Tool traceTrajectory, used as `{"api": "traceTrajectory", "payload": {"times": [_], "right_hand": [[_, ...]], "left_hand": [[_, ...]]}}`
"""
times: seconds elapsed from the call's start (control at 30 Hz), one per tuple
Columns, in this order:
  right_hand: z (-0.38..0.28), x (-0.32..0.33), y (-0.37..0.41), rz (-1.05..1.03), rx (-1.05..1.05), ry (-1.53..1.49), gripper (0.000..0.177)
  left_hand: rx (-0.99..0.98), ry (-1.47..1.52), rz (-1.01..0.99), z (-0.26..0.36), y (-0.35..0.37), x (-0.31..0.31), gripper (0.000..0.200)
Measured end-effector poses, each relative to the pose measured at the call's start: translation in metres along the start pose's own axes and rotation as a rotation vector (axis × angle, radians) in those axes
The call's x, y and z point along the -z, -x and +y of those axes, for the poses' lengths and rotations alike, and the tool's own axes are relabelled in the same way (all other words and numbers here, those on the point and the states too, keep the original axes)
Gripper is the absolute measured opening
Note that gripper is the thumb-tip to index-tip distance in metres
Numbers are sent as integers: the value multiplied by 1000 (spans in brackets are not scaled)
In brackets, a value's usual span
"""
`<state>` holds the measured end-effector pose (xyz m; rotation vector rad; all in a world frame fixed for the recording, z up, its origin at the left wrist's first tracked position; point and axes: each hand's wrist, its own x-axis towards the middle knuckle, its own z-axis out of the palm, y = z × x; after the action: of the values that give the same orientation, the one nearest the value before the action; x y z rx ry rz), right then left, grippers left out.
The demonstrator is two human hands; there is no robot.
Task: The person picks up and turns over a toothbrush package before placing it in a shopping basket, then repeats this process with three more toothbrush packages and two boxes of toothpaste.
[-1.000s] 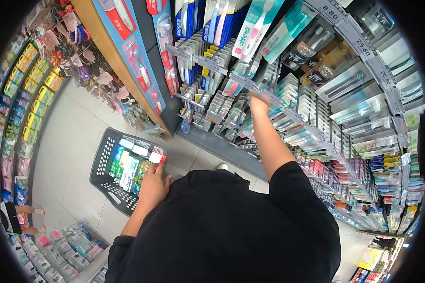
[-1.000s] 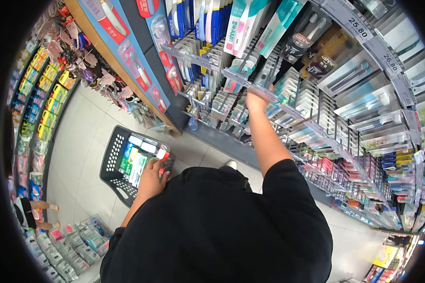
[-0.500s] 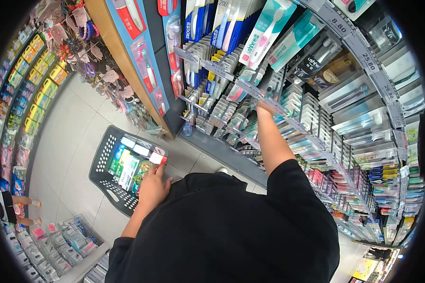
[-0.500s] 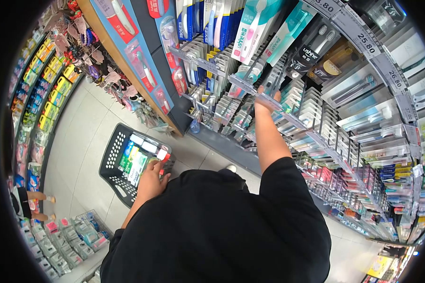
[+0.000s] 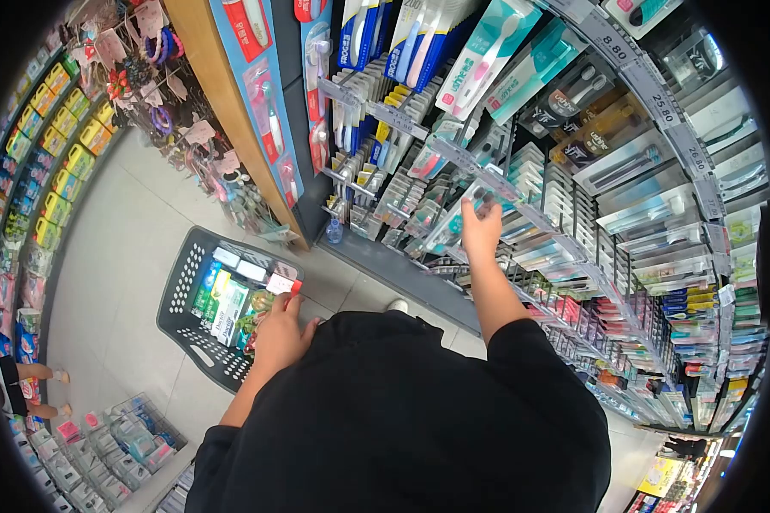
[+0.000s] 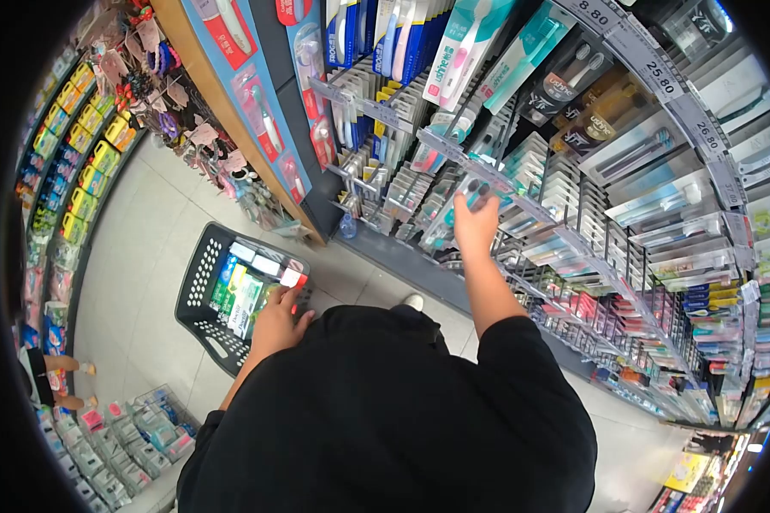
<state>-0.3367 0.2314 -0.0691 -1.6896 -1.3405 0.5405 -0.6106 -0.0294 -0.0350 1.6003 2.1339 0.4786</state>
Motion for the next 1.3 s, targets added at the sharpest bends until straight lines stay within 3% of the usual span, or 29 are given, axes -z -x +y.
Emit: {"api": "traceTrajectory", "payload": {"times": [0.3,0.5,0.6,0.7,0.77,0.83,0.93,1.07,1.2,1.3], "right_hand": [[-14,24,40,-34,-1,-56,52],[6,9,87,-248,-19,83,50],[16,-8,101,-420,38,-74,50],[-31,-10,116,-550,193,-361,43],[-72,-3,123,-647,123,-507,35],[-91,-8,125,-605,249,-547,33],[-134,-4,138,-755,6,-893,31],[-154,-5,146,-828,7,-910,27],[-154,-3,149,-998,-151,-1015,27],[-151,1,155,-1169,-121,-987,31]], "left_hand": [[-35,67,-14,-10,1,1,45],[-111,75,23,-19,3,-3,48],[-164,-22,72,-21,4,-2,47],[-293,123,141,-18,2,5,45],[-338,248,89,-11,1,16,44],[-335,399,24,1,3,29,43],[-324,602,-18,12,5,36,41],[-261,953,-234,4,13,25,28],[-245,1030,-199,2,19,24,23],[-225,1089,-133,1,20,20,22]]}}
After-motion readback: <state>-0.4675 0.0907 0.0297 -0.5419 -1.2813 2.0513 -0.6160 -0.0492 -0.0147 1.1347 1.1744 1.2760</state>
